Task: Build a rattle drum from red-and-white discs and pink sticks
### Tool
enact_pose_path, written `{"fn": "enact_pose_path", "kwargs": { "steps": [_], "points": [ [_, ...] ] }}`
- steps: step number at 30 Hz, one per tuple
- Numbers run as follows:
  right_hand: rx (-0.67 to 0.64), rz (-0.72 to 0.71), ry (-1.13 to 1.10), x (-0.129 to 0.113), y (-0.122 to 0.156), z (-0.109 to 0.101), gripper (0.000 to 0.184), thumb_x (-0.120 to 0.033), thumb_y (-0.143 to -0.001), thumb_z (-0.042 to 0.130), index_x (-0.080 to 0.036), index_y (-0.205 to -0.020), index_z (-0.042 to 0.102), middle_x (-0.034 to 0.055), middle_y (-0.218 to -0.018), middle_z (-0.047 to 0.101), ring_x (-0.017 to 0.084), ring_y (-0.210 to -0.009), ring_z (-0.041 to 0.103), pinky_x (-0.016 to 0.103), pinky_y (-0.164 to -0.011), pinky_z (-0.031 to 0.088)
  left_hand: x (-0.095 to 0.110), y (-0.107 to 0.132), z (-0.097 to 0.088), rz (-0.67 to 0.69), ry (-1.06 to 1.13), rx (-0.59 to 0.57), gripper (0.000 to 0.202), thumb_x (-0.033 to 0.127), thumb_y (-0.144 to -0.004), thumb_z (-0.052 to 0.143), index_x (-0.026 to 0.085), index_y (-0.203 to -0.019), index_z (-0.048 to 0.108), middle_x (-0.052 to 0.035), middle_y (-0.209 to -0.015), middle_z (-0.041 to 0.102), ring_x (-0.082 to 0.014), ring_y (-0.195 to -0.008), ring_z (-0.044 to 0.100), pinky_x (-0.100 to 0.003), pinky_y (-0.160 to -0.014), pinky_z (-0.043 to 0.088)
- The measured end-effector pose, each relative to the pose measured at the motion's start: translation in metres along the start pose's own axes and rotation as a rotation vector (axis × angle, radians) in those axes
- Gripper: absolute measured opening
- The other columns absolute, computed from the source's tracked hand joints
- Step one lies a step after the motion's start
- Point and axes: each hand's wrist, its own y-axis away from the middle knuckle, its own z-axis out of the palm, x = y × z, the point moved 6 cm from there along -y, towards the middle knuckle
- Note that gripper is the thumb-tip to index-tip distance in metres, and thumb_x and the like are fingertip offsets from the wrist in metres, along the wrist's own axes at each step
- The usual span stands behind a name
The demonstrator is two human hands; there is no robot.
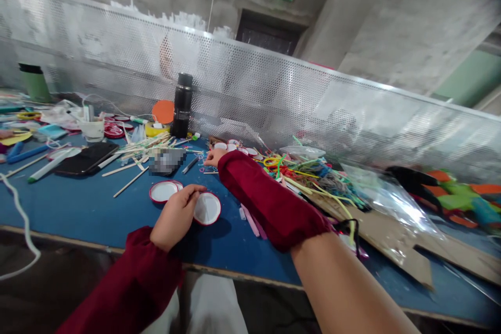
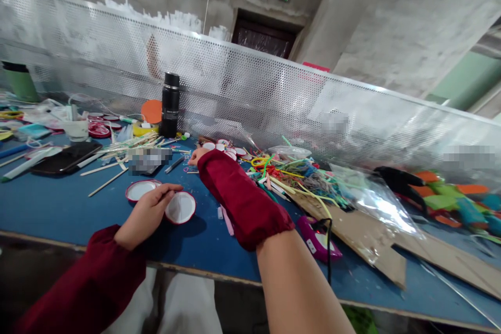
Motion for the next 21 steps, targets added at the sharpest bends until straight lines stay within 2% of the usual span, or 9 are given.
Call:
{"fn": "enact_pose_path", "kwargs": {
  "steps": [4,7,13,17,20,21],
  "points": [
    [-0.025,0.034,-0.017,-0.013,0.001,0.008,0.026,-0.037,-0.076,0.074,-0.018,-0.093,0.077,0.0047,-0.092,0.076,0.017,-0.078,0.066,0.021,-0.063,0.044,-0.001,-0.001,0.000,0.004,-0.007,-0.014,0.034,0.037,-0.093,0.043,0.020,-0.109,0.068,-0.0072,-0.111,0.072,-0.0246,-0.104,0.064,-0.037,-0.091,0.048],
    [-0.021,0.048,-0.031,-0.021,0.004,0.008,0.016,-0.030,-0.076,0.073,-0.017,-0.085,0.077,0.0044,-0.084,0.076,0.016,-0.072,0.065,0.022,-0.061,0.043,0.000,0.000,0.000,0.005,-0.009,-0.009,0.034,0.037,-0.094,0.042,0.020,-0.110,0.068,-0.0073,-0.112,0.071,-0.0246,-0.106,0.063,-0.037,-0.092,0.047],
    [0.112,0.010,-0.113,-0.026,0.018,-0.026,0.014,-0.023,-0.082,0.064,-0.013,-0.088,0.073,0.0048,-0.089,0.074,0.014,-0.079,0.062,0.020,-0.065,0.041,0.005,0.002,-0.004,-0.014,-0.023,0.033,0.040,0.043,-0.094,0.041,0.020,-0.110,0.070,-0.0068,-0.101,0.072,-0.0231,-0.091,0.064,-0.034,-0.080,0.048],
    [0.182,-0.048,-0.232,-0.035,0.053,-0.049,0.014,-0.027,-0.079,0.068,-0.015,-0.086,0.069,0.0003,-0.084,0.070,0.010,-0.075,0.059,0.018,-0.063,0.041,0.005,0.002,-0.009,-0.029,0.031,0.101,0.045,0.049,-0.094,0.041,0.018,-0.113,0.068,-0.0070,-0.092,0.070,-0.0202,-0.081,0.063,-0.031,-0.074,0.048],
    [0.248,-0.140,-0.540,-0.052,0.096,-0.058,0.011,-0.022,-0.075,0.071,-0.015,-0.076,0.063,-0.0021,-0.072,0.065,0.009,-0.068,0.058,0.019,-0.061,0.043,0.002,0.003,-0.010,-0.049,0.102,0.128,0.047,0.051,-0.093,0.044,0.017,-0.117,0.064,-0.0050,-0.084,0.067,-0.0157,-0.066,0.057,-0.026,-0.060,0.044],
    [0.250,-0.160,-0.639,-0.058,0.110,-0.058,0.012,-0.020,-0.074,0.071,-0.016,-0.079,0.062,-0.0029,-0.072,0.064,0.009,-0.067,0.059,0.019,-0.062,0.044,0.002,0.003,-0.010,-0.054,0.129,0.124,0.047,0.052,-0.092,0.045,0.017,-0.117,0.064,-0.0036,-0.081,0.064,-0.0141,-0.062,0.054,-0.025,-0.055,0.042]
  ]
}}
